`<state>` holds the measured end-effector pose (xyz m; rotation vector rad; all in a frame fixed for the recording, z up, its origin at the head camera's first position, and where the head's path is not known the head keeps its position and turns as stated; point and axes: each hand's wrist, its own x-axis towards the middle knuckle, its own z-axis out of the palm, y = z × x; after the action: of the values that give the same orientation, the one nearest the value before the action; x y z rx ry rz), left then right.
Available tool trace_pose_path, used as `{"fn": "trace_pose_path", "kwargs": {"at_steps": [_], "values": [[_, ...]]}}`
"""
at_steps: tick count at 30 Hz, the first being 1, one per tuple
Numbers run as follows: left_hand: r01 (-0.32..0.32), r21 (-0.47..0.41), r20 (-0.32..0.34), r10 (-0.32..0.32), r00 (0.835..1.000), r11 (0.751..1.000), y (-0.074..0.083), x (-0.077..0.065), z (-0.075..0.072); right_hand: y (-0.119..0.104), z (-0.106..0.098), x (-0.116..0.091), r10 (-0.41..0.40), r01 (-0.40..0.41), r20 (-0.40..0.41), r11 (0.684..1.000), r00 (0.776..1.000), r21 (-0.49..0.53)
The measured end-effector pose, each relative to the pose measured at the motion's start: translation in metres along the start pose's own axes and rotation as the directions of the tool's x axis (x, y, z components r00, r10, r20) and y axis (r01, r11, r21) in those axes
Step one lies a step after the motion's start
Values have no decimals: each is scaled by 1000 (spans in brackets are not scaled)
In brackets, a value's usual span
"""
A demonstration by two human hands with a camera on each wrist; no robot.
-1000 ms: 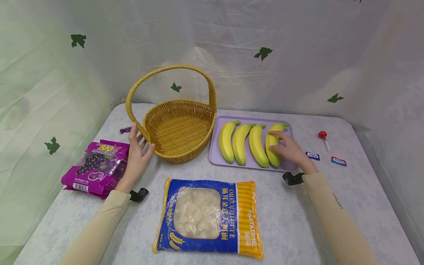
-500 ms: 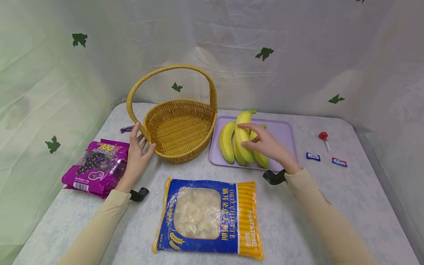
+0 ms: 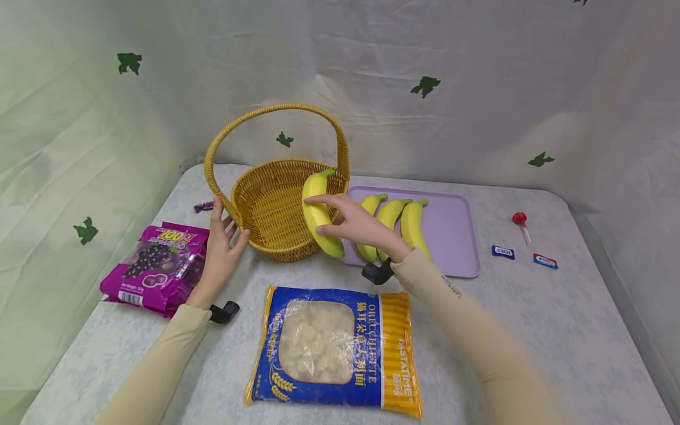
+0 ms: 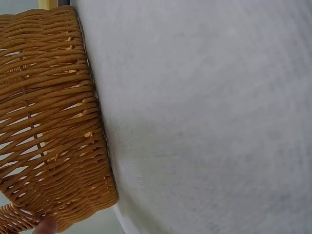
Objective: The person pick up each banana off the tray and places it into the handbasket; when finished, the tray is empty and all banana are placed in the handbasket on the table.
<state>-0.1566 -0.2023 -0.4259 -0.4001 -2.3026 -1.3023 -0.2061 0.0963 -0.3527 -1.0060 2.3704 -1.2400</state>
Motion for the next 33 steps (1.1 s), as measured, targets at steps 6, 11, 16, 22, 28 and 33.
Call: {"fn": "trace_pose_path", "kwargs": {"at_steps": [6,11,16,22,28,33], "values": [[-5,13,2,5,1000,1000,-13,-1,2,-10,18,42,5,-5,11,1000,1000,-23],[9,14,10,-9,1000,1000,-12,-1,3,-11,33,70,-19,20,6,996,1000,-86],[41,12,17,-41,999,999,-11,-2,3,-11,45,89,-27,31,30,992,999,-125],[55,9,14,-55,998,998,-10,-1,2,-11,58,106,28,-15,81,987,996,-159],[50,4,6,-50,999,999,-11,-1,1,-15,71,115,77,-51,146,984,986,-171],[39,1,-1,-39,999,999,-12,-2,2,-13,82,118,124,-89,173,977,977,-196]]}}
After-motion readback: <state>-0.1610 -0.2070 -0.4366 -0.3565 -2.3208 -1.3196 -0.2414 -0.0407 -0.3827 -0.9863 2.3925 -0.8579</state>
